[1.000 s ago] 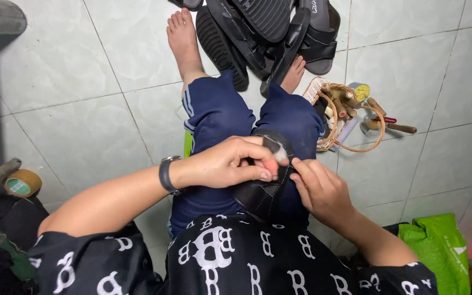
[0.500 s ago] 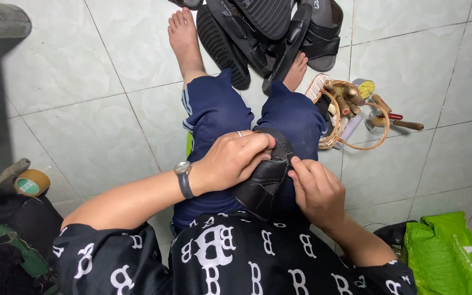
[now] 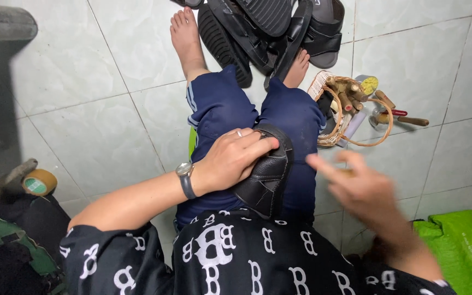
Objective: Hand-stitching the sole of a black sandal using a needle and thread while sitting on the floor.
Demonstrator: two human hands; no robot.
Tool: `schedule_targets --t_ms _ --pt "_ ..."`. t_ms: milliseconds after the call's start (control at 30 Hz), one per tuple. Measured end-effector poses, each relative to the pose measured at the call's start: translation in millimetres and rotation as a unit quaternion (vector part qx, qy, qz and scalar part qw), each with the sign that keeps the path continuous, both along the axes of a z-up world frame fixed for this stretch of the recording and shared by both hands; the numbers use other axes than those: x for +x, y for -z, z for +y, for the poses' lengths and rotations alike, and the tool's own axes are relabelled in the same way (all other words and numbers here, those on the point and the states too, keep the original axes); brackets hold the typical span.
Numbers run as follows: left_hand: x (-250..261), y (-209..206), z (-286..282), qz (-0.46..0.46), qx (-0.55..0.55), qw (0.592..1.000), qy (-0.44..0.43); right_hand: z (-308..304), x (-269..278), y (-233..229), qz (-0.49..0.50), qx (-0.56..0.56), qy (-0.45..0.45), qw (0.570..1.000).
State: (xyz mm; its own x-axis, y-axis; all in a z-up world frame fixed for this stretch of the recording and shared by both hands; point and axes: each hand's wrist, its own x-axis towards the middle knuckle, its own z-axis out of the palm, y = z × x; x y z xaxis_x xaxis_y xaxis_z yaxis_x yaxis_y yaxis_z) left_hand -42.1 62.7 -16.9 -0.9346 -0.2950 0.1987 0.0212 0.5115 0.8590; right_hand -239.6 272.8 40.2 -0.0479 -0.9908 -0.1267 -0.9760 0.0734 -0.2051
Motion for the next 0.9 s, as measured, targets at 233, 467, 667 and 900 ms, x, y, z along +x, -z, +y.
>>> schedule_targets --t_ms 233,467,667,900 --pt "1.4 -21.9 -2.9 -0.040 -0.170 0.984 0.014 -30.9 5.1 -22.1 -0.246 0.135 -0.053 0.958" --pt "17.8 -37.7 -0.9 -0.071 -0.152 0.986 -0.003 -28.4 29.8 8.7 -0.411 -0.042 0.145 0.899" --pt "13.6 -44.0 -3.3 -0.045 -0.156 0.987 -0.012 -8.4 6.8 -6.2 -0.621 -0.022 0.069 0.781" --pt "86.3 -5.3 -50.8 -0.139 -0.202 0.958 -0.148 153.0 -149.9 68.4 -0.170 -0.120 0.315 0.926"
